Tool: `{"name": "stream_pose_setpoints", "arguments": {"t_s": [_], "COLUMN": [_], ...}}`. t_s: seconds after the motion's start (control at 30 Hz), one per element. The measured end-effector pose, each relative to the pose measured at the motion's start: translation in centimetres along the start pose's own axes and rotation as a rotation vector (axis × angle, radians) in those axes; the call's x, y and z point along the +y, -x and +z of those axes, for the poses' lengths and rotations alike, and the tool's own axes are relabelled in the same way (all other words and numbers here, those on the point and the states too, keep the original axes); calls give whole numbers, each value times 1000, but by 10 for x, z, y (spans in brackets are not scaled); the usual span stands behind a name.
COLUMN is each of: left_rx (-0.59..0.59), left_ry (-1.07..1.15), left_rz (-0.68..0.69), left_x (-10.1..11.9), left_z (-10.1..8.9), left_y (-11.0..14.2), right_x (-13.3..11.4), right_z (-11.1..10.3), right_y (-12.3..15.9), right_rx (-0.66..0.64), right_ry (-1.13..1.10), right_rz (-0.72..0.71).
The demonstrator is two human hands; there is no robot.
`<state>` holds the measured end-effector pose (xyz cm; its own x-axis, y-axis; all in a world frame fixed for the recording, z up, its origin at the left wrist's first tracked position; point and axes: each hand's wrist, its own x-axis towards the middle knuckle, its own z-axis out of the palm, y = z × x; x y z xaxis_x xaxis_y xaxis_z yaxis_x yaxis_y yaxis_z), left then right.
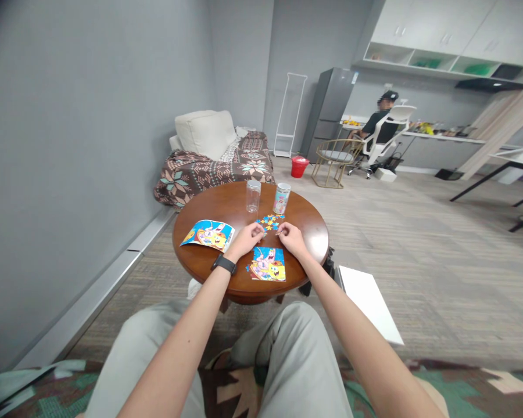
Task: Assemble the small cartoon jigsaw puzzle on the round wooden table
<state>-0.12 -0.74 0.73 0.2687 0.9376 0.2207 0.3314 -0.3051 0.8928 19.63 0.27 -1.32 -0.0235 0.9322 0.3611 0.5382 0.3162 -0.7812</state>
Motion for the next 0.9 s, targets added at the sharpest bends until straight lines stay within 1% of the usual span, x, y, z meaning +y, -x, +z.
{"name": "stream_pose_setpoints", "arguments": {"t_s": [0.2, 0.6, 0.9], "left_rx": [19, 17, -9], "left_ry": [-44, -72, -78], "left_rz": [-59, -42, 16], "left_x": [8, 11, 11], "left_z": [-3, -3, -4], "left_y": [4, 6, 6], "right_x": [-2, -8, -6], "right_z": [0, 2, 2], "right_y": [0, 1, 1], "right_rx": [18, 92, 43], "right_ry": [-8, 38, -19], "right_rz": [-4, -31, -2]}}
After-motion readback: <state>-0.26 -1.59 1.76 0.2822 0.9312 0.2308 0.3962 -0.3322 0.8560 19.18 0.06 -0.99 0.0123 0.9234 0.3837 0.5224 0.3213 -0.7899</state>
